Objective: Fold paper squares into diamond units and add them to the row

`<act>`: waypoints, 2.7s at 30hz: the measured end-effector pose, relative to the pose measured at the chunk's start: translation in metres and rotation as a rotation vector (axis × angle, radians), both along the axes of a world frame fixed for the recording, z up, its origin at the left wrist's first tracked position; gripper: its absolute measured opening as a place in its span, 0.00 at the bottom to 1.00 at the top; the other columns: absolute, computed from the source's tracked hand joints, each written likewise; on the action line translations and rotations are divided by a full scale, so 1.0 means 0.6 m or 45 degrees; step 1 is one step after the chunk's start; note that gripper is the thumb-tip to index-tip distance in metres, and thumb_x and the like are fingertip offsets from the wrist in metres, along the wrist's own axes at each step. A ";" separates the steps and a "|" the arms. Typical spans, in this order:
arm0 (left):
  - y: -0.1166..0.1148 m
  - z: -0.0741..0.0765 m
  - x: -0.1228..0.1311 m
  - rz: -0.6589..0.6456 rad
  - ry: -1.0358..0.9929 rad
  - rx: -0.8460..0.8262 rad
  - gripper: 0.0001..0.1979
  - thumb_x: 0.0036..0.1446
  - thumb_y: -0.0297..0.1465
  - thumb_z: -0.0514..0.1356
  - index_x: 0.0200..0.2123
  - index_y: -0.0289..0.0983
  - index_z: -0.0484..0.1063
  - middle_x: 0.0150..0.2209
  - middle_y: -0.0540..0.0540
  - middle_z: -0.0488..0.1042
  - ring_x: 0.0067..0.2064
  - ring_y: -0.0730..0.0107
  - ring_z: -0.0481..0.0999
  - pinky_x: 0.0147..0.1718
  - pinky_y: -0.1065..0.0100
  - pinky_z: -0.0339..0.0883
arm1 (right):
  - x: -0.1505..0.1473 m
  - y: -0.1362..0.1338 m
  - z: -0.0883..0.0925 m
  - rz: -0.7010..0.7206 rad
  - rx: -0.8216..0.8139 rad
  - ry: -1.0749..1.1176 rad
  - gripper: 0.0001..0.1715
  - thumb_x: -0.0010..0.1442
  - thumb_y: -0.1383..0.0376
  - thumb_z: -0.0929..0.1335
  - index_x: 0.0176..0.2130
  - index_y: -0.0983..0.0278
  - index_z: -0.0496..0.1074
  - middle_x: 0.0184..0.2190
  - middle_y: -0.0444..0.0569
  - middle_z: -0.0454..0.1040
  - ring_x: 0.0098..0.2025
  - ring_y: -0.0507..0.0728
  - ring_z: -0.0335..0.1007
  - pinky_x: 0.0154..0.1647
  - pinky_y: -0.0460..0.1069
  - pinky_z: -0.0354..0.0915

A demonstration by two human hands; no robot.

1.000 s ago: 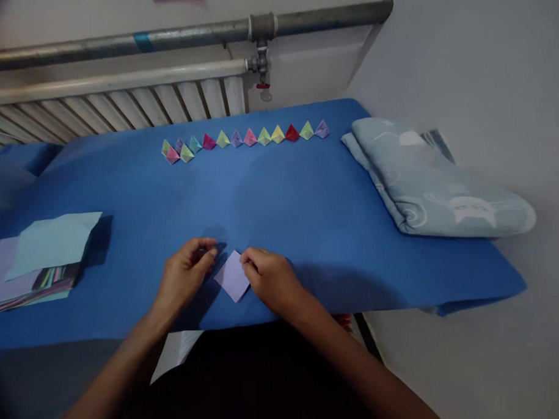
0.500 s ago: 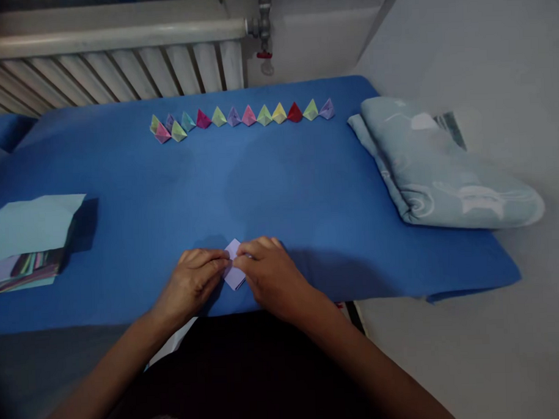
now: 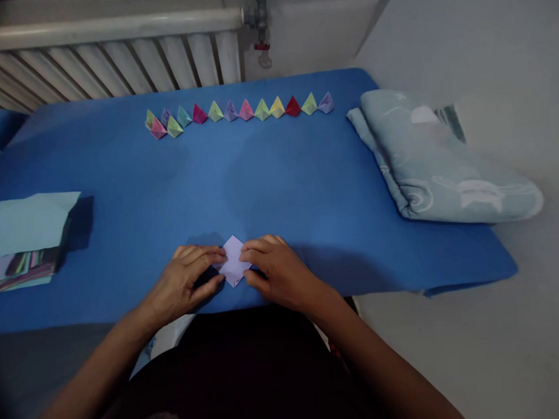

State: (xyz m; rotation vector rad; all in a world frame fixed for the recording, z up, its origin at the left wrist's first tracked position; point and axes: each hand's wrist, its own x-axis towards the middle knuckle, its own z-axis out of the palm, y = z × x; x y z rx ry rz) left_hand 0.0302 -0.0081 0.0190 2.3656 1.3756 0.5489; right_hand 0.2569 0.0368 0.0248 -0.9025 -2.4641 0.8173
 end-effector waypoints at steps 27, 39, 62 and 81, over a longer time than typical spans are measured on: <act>-0.012 -0.018 0.017 0.100 0.031 0.327 0.08 0.59 0.29 0.58 0.42 0.36 0.72 0.45 0.42 0.77 0.44 0.60 0.74 0.43 0.58 0.66 | -0.007 -0.004 -0.028 -0.139 0.198 0.062 0.12 0.63 0.70 0.62 0.42 0.63 0.73 0.44 0.53 0.75 0.43 0.58 0.68 0.46 0.57 0.65; -0.004 -0.027 0.017 0.374 -0.056 0.208 0.09 0.63 0.34 0.54 0.36 0.38 0.73 0.41 0.44 0.77 0.42 0.62 0.74 0.42 0.58 0.65 | -0.011 -0.007 -0.021 -0.382 0.077 0.042 0.08 0.61 0.68 0.63 0.34 0.62 0.72 0.45 0.54 0.74 0.48 0.60 0.69 0.49 0.59 0.66; 0.004 -0.031 0.019 0.479 -0.006 0.116 0.08 0.61 0.35 0.57 0.31 0.38 0.70 0.42 0.44 0.74 0.44 0.59 0.71 0.41 0.57 0.60 | -0.021 -0.006 -0.026 -0.496 0.096 0.001 0.10 0.61 0.67 0.64 0.28 0.62 0.69 0.46 0.54 0.73 0.49 0.61 0.68 0.49 0.59 0.64; 0.008 -0.025 0.010 -0.003 0.284 0.430 0.18 0.64 0.24 0.50 0.53 0.45 0.70 0.46 0.43 0.73 0.46 0.60 0.69 0.44 0.56 0.58 | -0.010 -0.009 -0.022 -0.568 0.078 -0.135 0.02 0.57 0.66 0.69 0.32 0.61 0.70 0.51 0.51 0.71 0.52 0.64 0.63 0.49 0.59 0.58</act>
